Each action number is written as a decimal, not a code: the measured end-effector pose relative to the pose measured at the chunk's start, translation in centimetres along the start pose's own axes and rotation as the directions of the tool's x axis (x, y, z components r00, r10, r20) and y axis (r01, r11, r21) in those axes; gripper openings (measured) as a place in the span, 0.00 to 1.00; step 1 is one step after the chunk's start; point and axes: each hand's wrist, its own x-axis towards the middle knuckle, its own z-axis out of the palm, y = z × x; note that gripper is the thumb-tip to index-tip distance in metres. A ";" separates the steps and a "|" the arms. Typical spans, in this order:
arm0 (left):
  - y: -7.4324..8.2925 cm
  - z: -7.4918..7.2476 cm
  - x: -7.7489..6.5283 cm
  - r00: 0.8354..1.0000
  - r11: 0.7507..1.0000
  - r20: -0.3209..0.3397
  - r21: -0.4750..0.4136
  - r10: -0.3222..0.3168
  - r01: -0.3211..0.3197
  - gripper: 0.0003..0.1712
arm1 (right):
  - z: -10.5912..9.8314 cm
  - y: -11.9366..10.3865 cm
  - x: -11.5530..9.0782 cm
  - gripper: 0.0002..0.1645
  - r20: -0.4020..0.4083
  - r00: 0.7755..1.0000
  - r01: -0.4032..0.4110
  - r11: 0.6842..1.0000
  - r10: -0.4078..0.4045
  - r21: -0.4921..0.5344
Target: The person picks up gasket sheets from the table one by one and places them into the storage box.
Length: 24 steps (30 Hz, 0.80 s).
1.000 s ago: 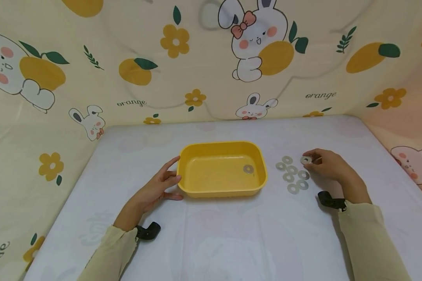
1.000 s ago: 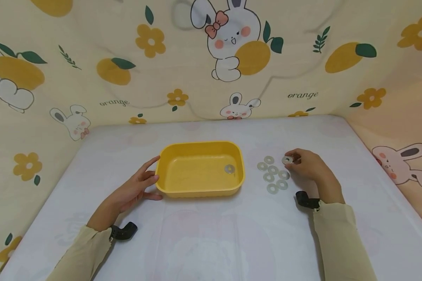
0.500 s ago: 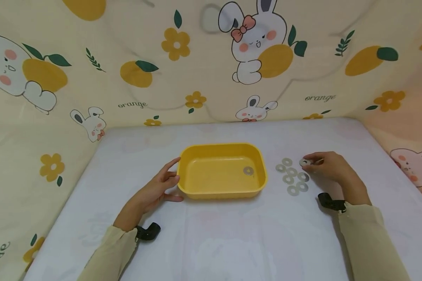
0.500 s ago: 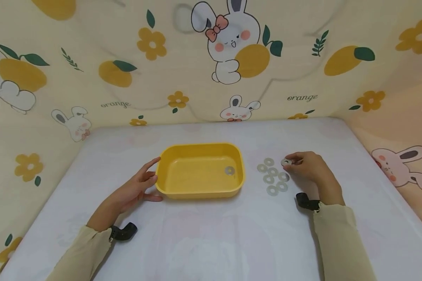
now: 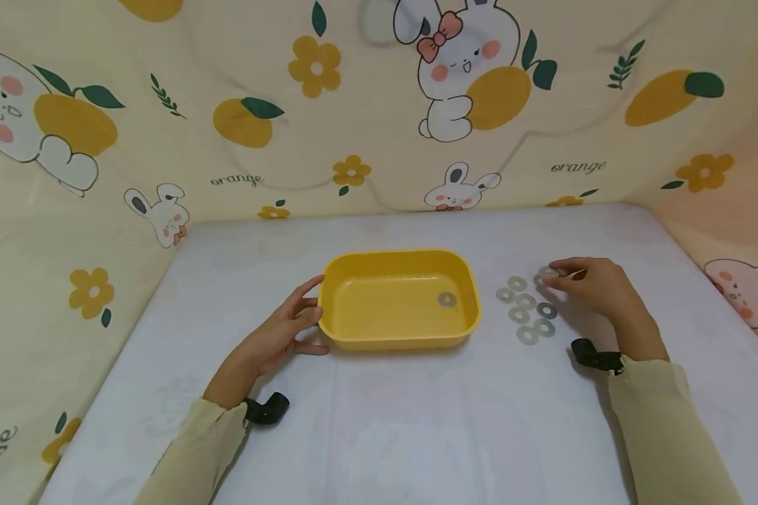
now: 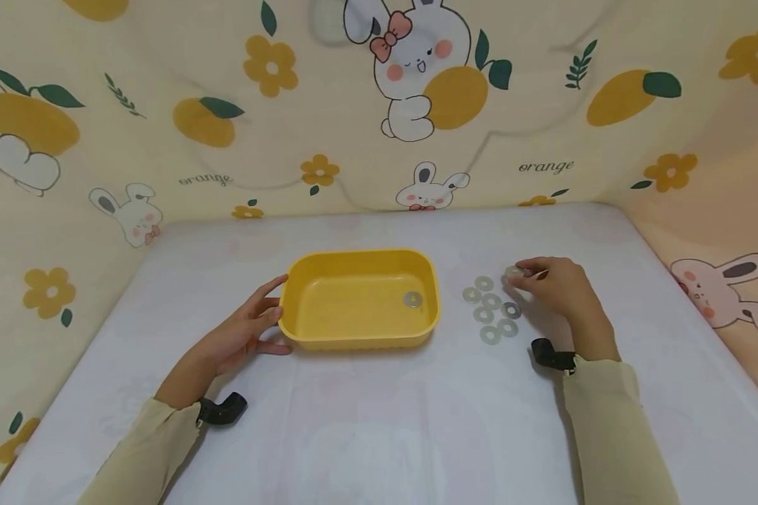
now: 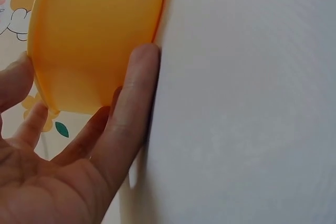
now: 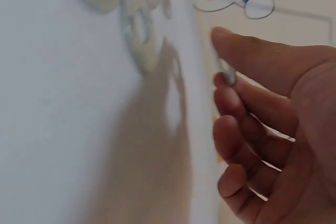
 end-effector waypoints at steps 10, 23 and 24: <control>0.3 0.1 0.0 1.000 1.000 -0.006 -0.007 0.003 -0.003 0.36 | -1.4 -3.3 -1.1 0.42 -0.110 0.991 0.089 0.994 -0.082 0.058; 0.2 -0.2 -0.2 1.000 0.999 0.026 -0.033 -0.007 0.008 0.41 | -1.6 -5.2 -1.6 0.40 -0.133 0.985 0.120 0.991 -0.111 0.066; 0.2 -0.2 -0.2 0.999 0.999 0.038 -0.037 -0.007 0.009 0.42 | -1.5 -5.2 -1.7 0.39 -0.130 0.985 0.122 0.991 -0.113 0.063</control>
